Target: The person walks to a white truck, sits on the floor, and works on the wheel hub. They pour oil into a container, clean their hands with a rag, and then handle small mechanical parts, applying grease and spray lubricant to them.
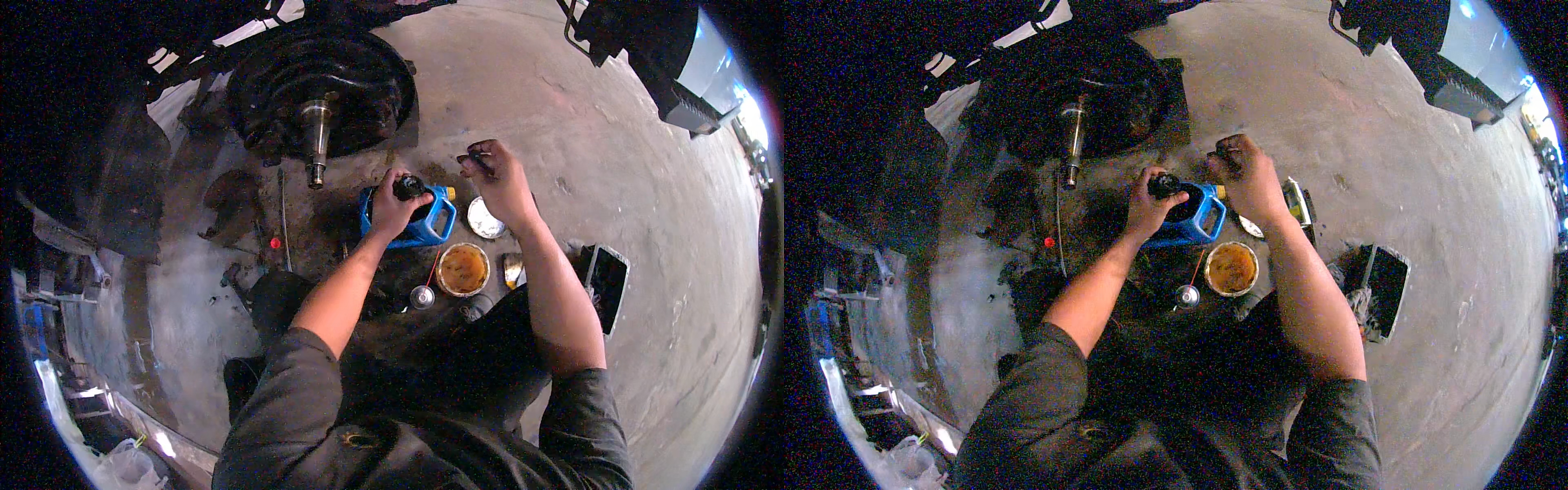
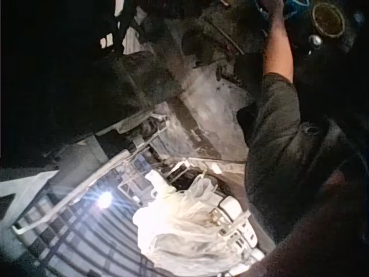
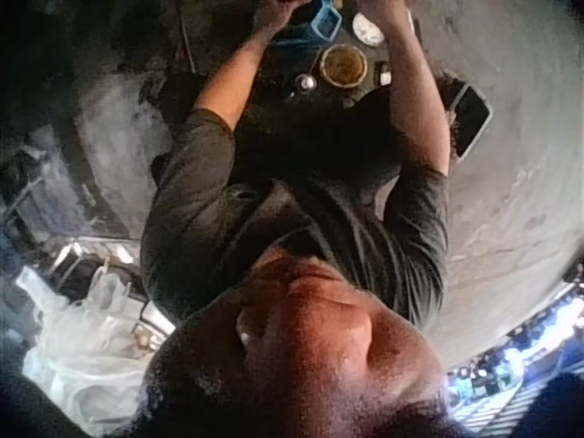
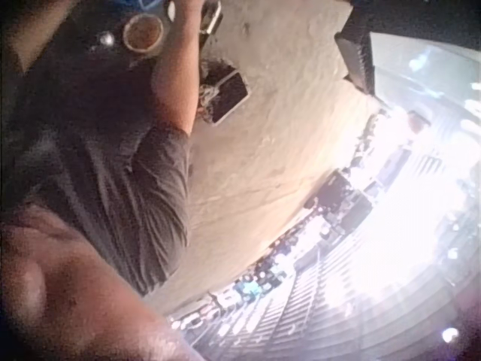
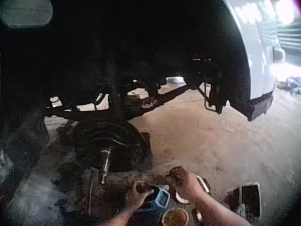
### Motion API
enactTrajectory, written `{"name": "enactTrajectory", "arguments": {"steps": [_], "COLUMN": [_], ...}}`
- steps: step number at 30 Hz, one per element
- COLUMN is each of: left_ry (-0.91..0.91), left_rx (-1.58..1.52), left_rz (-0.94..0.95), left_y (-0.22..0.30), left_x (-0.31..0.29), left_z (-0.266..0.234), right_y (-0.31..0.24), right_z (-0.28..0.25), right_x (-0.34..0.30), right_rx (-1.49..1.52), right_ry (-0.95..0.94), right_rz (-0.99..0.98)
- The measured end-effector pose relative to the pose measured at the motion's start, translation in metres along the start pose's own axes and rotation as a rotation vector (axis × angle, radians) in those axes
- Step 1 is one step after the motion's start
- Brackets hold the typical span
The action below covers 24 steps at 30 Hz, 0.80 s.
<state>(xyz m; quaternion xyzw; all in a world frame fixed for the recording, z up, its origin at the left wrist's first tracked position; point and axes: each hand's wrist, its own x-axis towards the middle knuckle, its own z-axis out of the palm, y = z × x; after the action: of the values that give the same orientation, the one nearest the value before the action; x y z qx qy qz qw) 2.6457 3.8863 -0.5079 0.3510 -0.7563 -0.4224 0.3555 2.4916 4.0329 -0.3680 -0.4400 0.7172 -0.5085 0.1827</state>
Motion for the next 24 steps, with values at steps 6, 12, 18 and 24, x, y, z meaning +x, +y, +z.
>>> {"name": "enactTrajectory", "arguments": {"steps": [6, 12, 18, 24], "left_ry": [-0.189, -0.073, -0.075, -0.358], "left_rx": [0.078, 0.0, 0.095, 0.283], "left_rz": [0.024, -0.022, -0.027, -0.064], "left_y": [-0.016, -0.044, -0.068, -0.108], "left_x": [-0.001, 0.012, 0.023, 0.048], "left_z": [0.012, 0.026, 0.029, 0.024], "right_y": [0.008, -0.001, 0.004, 0.006], "right_z": [-0.013, -0.015, -0.014, -0.012], "right_x": [0.001, 0.001, 0.004, 0.004], "right_rx": [-0.041, -0.082, -0.08, -0.182], "right_ry": [-0.016, 0.041, 0.066, -0.024], "right_rz": [-0.021, -0.047, -0.039, -0.042]}}
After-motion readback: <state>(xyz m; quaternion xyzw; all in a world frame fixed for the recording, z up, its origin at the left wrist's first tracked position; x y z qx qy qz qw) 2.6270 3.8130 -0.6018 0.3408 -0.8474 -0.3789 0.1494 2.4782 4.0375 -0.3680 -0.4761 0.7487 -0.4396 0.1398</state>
